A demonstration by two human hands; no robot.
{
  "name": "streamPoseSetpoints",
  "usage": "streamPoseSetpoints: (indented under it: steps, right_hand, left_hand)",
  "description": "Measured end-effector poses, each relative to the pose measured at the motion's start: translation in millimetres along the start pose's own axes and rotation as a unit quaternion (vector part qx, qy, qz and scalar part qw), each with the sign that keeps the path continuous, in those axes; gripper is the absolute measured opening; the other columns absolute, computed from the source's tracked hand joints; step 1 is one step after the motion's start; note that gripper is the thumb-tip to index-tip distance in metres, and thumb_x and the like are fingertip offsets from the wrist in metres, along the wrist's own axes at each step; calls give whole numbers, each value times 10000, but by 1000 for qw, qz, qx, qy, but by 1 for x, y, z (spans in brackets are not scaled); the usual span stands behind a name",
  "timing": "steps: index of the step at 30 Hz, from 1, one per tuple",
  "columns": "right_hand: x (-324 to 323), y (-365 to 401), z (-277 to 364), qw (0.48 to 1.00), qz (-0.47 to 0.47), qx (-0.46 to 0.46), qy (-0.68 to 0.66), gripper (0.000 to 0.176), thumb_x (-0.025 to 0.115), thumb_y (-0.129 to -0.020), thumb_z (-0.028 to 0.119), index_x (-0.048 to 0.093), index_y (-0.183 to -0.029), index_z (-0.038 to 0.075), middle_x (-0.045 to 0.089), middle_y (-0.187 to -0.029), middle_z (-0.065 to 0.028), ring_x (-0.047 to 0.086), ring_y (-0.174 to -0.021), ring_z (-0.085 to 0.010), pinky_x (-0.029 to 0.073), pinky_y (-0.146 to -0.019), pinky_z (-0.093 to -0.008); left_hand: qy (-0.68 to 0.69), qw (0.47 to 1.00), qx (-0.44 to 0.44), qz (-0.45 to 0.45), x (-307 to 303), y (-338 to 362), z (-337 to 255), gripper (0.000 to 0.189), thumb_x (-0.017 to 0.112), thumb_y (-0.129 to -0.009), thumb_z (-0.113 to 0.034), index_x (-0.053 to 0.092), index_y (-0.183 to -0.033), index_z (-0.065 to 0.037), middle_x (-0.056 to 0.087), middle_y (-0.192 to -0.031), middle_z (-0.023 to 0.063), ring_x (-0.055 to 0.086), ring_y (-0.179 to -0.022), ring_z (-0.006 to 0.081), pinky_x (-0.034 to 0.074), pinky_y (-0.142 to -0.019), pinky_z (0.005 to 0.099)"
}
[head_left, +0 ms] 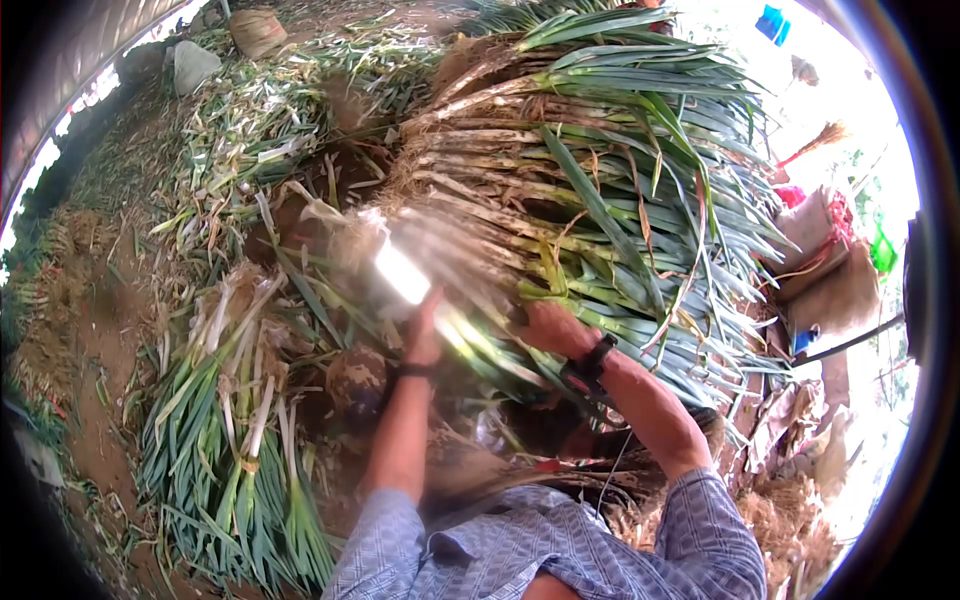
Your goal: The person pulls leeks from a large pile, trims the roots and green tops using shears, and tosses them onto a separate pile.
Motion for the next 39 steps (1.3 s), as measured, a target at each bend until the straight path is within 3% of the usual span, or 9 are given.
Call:
streamPoseSetpoints:
  steps: [6,8,10,13,17,27,30,36,39]
  right_hand:
    - [-9,29,-9,997,43,42,45,429,601,-870,424,657,-924,2,676,-862,-237,643,-824,-421,495,-750,-506]
    - [-6,58,-46,967,147,87,187,376,587,-906,358,625,-1152,77,689,-843,-183,664,-727,-380,509,-663,-496]
    - [-1,103,-83,970,87,58,220,357,592,-891,326,619,-1048,7,680,-811,-198,652,-679,-384,499,-641,-503]
    - [-6,154,-93,958,120,138,222,354,613,-842,278,612,-993,-42,675,-813,-215,652,-717,-387,495,-655,-502]
    - [14,197,-119,962,84,126,226,348,659,-789,263,608,-964,-33,665,-827,-228,643,-783,-405,485,-677,-506]
    - [51,171,-146,981,-54,51,177,449,695,-795,342,585,-1037,-20,646,-865,-248,621,-823,-439,481,-687,-531]
    - [47,168,-139,985,3,82,153,477,701,-787,343,585,-1072,-22,642,-882,-253,616,-842,-446,488,-700,-536]
    - [54,153,-137,985,-59,11,161,461,687,-808,346,590,-1074,-19,634,-933,-265,620,-872,-445,494,-707,-534]
    - [55,141,-125,988,-6,84,130,458,689,-812,358,597,-1057,-18,631,-962,-267,621,-882,-442,496,-708,-531]
  left_hand:
    - [20,1000,-16,12,3,8,-7,443,632,-932,-262,575,-1279,6,634,-1119,79,619,-1000,201,492,-874,333]
    - [31,999,-17,19,-8,-9,8,437,639,-926,-266,584,-1269,0,638,-1122,78,628,-995,208,508,-854,339]
    - [42,999,-23,16,3,-3,1,403,647,-920,-257,600,-1233,-7,645,-1109,79,643,-978,217,524,-832,346]
    - [43,999,1,-10,4,-9,8,295,648,-913,-208,604,-1130,-12,661,-1052,103,677,-909,240,556,-806,356]
    - [48,998,34,-18,1,-23,19,279,638,-914,-179,589,-1118,5,636,-1049,107,651,-940,243,573,-794,378]
    - [26,999,27,-12,-5,-21,17,297,627,-933,-203,568,-1141,0,628,-1060,117,640,-964,250,559,-813,389]
    - [13,1000,25,1,-9,-23,20,287,613,-945,-208,557,-1131,3,623,-1076,135,637,-983,257,554,-848,396]
    - [-1,998,57,4,-9,-25,24,308,598,-956,-227,552,-1135,20,617,-1084,137,625,-1016,263,553,-893,413]
    - [12,998,60,-1,-11,-28,28,321,595,-960,-235,552,-1147,22,618,-1089,139,628,-1016,268,546,-898,413]
Point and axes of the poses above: each hand's wrist, its own y-axis away from the middle knuckle, its own x-axis out of the palm, z = x × y, the point moved 1 cm from there along -y, towards the middle knuckle
